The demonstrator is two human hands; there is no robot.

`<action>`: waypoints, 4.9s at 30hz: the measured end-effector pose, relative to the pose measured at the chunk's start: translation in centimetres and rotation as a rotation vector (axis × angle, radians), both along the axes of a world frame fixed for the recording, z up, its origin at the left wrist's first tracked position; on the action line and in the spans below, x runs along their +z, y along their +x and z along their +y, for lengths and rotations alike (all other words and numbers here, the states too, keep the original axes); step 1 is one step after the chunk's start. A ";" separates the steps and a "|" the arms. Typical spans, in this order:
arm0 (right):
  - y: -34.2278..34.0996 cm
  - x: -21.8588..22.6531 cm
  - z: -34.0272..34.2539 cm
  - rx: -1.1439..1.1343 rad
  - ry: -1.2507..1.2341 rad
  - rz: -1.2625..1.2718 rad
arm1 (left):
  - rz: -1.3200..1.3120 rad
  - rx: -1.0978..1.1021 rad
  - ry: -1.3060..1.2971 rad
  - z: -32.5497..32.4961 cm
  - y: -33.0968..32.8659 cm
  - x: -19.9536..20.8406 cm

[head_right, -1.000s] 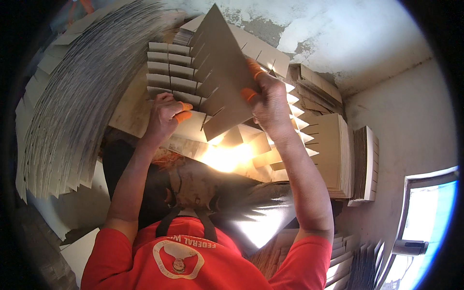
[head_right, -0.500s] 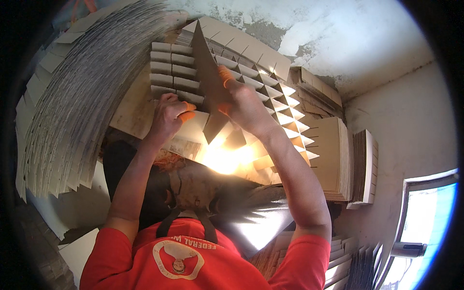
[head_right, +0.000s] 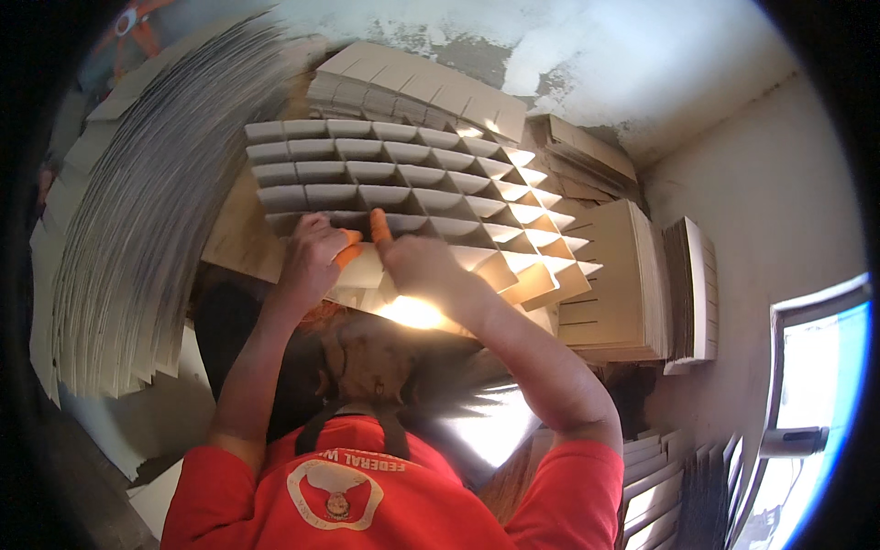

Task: The person assembles cardboard pieces by hand, interlocking them into a larger structure. They repeatedly pick up, align, and press the pieces together to form a continuous assembly.

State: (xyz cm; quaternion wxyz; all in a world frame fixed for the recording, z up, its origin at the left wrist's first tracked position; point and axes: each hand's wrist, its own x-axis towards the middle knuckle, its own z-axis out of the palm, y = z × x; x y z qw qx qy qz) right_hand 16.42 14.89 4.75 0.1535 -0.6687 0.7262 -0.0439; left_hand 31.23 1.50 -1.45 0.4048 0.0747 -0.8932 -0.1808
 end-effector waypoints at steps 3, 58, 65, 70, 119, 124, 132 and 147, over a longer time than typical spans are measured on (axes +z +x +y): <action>-0.4 -0.6 2.2 -0.037 -0.140 -0.048 | -0.072 0.022 -0.007 1.6 0.6 1.4; -0.6 13.2 -1.1 -0.253 -0.703 -0.573 | 0.052 0.070 0.391 -1.1 6.2 -0.1; 0.0 11.9 -3.7 -0.279 -0.646 -0.501 | 0.064 0.049 0.399 -1.1 6.1 0.4; -0.6 11.6 -4.7 -0.199 -0.576 -0.440 | 0.058 0.070 0.417 -1.1 6.1 0.3; -1.3 10.3 -6.1 -0.156 -0.499 -0.422 | 0.067 0.022 0.529 -1.2 5.5 -0.8; 0.9 11.7 -6.0 -0.163 -0.563 -0.597 | 0.047 0.026 0.512 -1.3 5.9 -0.5; 0.5 10.6 -5.5 -0.212 -0.538 -0.581 | 0.034 0.020 0.480 -1.3 5.9 -0.7; 1.0 10.6 -4.3 -0.259 -0.534 -0.653 | 0.330 0.492 0.328 -17.0 2.7 -2.2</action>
